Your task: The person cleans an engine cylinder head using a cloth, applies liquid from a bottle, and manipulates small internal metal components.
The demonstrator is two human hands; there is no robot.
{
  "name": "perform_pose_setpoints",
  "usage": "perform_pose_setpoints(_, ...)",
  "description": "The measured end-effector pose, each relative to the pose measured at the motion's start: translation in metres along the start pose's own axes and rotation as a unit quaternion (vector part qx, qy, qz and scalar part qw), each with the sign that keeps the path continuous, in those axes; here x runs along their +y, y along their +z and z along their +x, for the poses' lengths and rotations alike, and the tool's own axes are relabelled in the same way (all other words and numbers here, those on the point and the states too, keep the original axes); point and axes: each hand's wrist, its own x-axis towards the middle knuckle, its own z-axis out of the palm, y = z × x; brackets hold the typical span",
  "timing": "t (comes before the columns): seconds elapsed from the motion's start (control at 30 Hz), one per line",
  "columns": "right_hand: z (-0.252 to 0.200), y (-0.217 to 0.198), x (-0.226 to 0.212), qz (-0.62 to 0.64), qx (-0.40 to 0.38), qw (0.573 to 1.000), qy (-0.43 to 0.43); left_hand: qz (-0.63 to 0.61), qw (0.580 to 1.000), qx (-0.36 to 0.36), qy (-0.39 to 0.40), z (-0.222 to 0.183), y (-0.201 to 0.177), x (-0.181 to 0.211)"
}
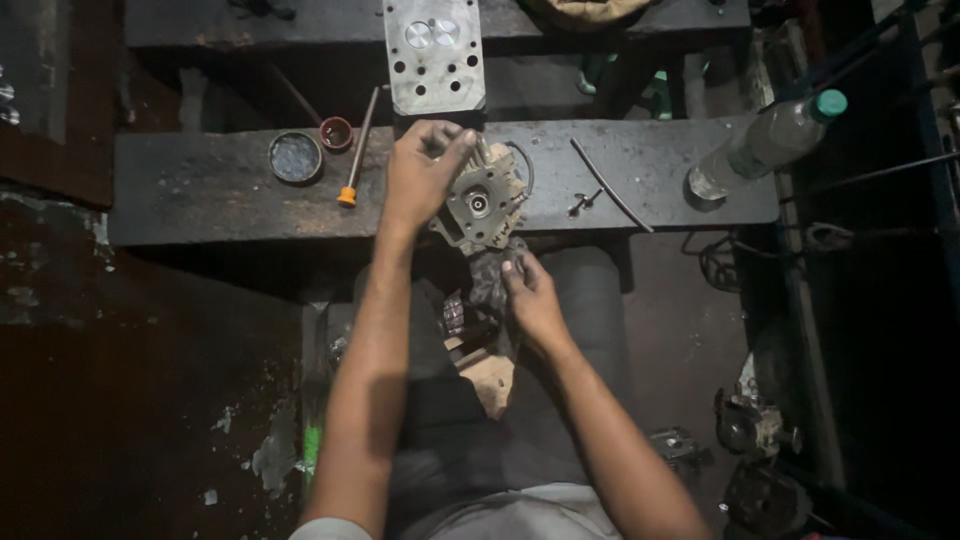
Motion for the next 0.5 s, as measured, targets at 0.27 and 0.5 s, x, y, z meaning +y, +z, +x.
perform_pose_setpoints(0.27,0.017,-0.005,0.005,-0.018,-0.018,0.999,-0.025,-0.024,0.986,-0.081,0.143,-0.007,-0.025,-0.023)
perform_pose_setpoints(0.5,-0.002,-0.026,0.001,-0.127,0.030,0.984,-0.119,-0.114,0.988,-0.081,0.062,-0.039,-0.045,0.010)
